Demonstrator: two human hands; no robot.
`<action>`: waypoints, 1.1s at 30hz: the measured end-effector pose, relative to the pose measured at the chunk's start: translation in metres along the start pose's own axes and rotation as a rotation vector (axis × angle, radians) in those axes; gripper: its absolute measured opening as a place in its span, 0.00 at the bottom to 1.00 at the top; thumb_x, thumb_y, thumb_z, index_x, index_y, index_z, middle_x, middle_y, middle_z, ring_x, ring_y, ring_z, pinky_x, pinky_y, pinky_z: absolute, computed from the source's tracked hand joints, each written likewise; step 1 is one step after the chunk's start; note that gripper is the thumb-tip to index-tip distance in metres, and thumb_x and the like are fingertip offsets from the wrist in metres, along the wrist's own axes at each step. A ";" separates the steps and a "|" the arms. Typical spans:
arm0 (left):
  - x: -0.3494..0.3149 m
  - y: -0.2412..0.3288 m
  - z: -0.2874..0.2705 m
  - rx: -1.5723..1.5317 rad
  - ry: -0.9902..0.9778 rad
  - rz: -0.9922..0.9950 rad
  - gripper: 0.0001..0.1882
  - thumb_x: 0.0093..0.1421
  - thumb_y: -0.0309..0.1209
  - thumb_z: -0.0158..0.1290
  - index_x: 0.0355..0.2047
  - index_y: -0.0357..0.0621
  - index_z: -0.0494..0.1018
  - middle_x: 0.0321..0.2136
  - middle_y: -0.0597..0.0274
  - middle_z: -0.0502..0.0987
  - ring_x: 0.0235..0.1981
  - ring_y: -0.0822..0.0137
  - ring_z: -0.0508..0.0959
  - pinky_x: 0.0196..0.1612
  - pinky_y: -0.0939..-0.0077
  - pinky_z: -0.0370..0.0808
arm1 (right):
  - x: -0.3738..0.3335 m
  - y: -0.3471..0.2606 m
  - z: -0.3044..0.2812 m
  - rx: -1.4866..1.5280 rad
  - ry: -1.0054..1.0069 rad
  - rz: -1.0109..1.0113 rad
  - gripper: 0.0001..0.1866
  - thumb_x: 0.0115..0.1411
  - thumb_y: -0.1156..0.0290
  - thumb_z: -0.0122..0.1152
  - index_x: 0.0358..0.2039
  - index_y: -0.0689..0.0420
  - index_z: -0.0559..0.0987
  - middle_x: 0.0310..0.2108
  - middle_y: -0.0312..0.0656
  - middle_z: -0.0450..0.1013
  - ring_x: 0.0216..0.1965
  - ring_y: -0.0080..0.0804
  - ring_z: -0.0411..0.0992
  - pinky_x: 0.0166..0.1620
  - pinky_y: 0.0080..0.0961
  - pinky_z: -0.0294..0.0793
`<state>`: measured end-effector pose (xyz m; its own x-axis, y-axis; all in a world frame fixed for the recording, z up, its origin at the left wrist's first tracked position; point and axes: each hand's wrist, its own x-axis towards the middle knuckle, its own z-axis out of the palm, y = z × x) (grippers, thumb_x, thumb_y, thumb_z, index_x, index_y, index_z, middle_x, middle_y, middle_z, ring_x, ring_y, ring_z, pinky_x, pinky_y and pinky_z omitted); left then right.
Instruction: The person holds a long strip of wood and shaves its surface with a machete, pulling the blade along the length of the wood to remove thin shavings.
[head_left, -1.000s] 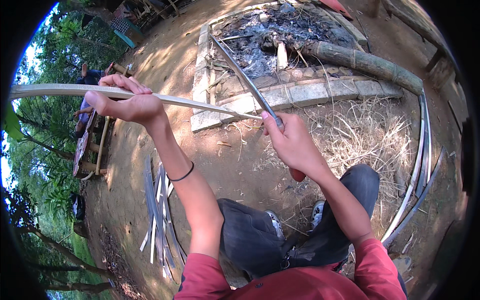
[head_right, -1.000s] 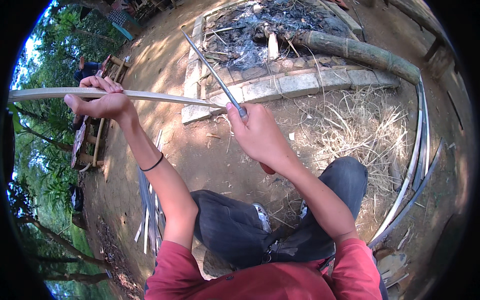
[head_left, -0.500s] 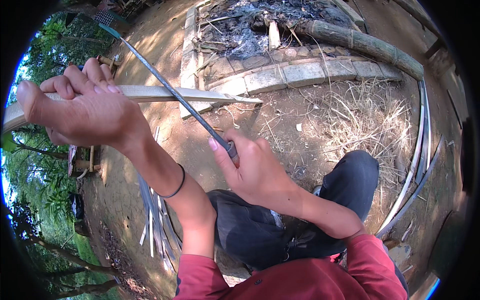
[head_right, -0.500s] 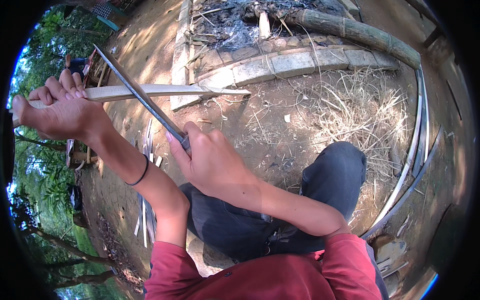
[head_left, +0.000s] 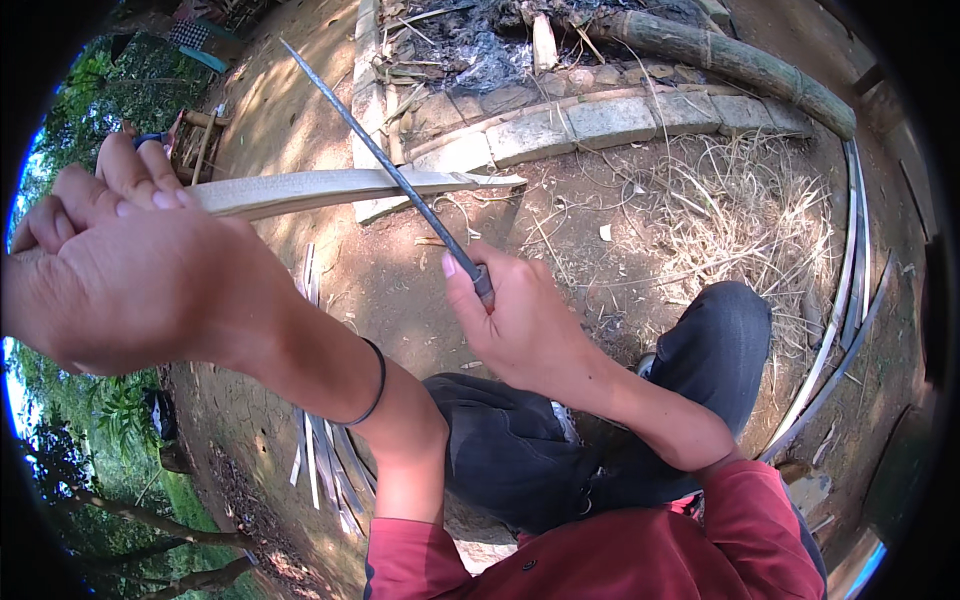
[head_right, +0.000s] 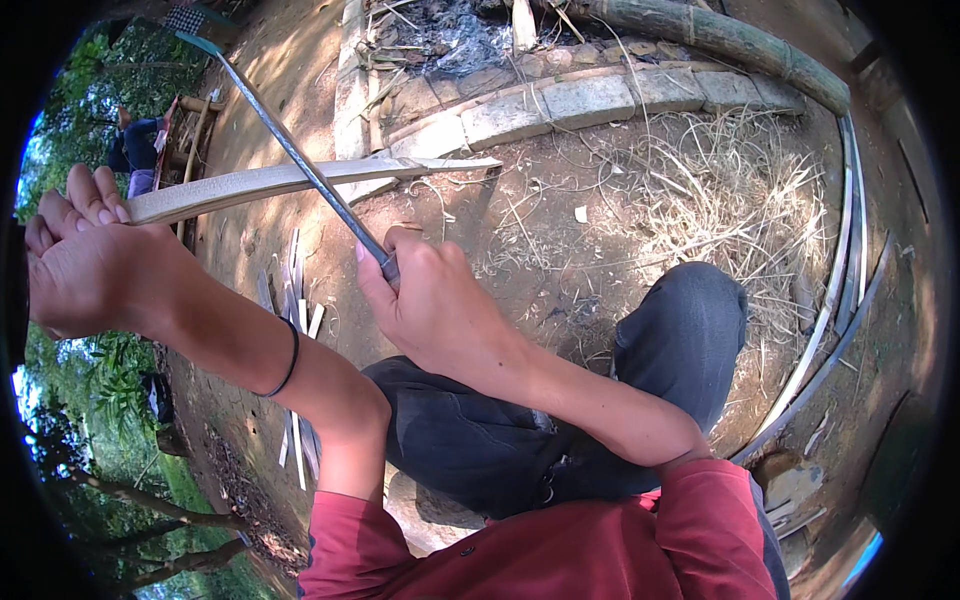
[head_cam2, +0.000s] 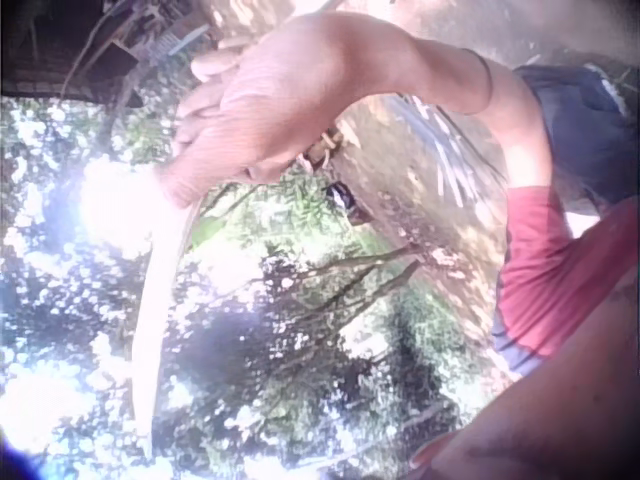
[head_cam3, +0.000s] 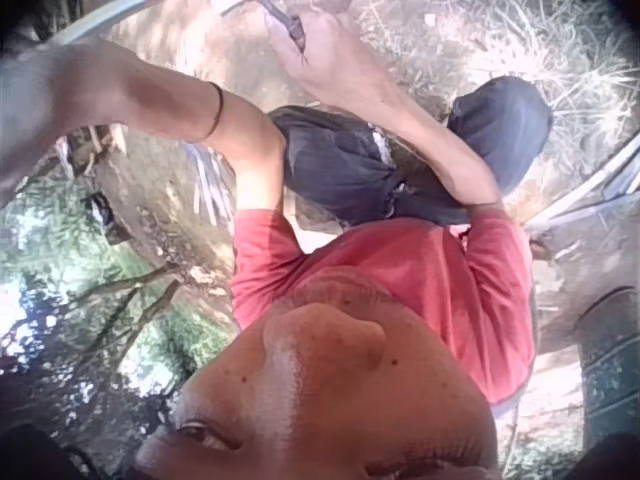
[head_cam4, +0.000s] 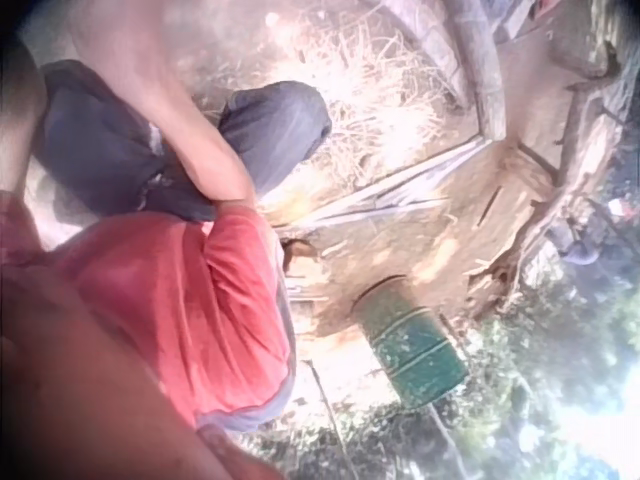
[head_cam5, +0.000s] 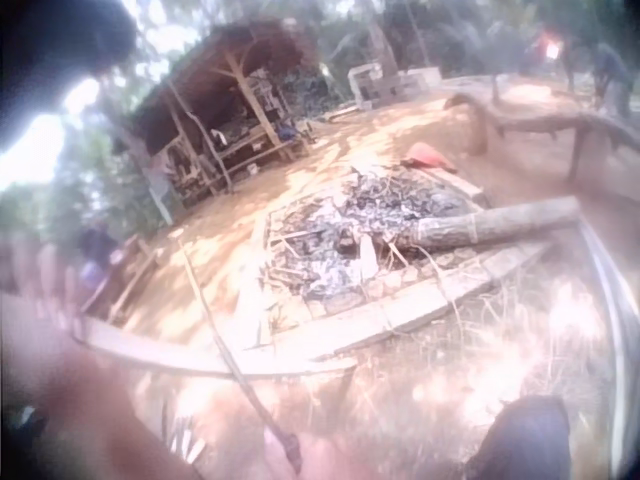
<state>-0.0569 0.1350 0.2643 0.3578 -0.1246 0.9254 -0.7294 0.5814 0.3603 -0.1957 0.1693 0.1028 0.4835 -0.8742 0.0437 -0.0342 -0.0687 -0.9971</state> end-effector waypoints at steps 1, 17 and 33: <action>0.002 0.004 -0.005 -0.025 0.006 -0.055 0.19 0.65 0.41 0.35 0.19 0.51 0.46 0.13 0.65 0.48 0.11 0.72 0.49 0.15 0.78 0.49 | 0.000 0.002 0.001 -0.006 -0.015 0.027 0.21 0.66 0.65 0.51 0.24 0.71 0.73 0.10 0.57 0.67 0.15 0.53 0.71 0.22 0.43 0.68; -0.017 0.031 -0.004 -0.041 0.074 -0.088 0.19 0.65 0.42 0.36 0.19 0.53 0.47 0.11 0.68 0.46 0.11 0.72 0.45 0.13 0.75 0.45 | -0.020 -0.009 0.005 -0.103 -0.039 -0.019 0.20 0.63 0.60 0.54 0.30 0.69 0.75 0.20 0.63 0.73 0.27 0.62 0.75 0.33 0.49 0.75; -0.015 0.034 0.002 -0.045 0.100 -0.137 0.24 0.62 0.54 0.35 0.17 0.54 0.48 0.09 0.69 0.46 0.10 0.72 0.46 0.13 0.78 0.46 | -0.023 -0.016 -0.009 -0.056 0.009 -0.035 0.20 0.64 0.63 0.53 0.28 0.71 0.76 0.14 0.60 0.69 0.20 0.56 0.74 0.27 0.45 0.73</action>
<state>-0.0878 0.1551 0.2628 0.5099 -0.1255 0.8510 -0.6440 0.6002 0.4743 -0.2136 0.1862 0.1185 0.4775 -0.8750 0.0790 -0.0661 -0.1255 -0.9899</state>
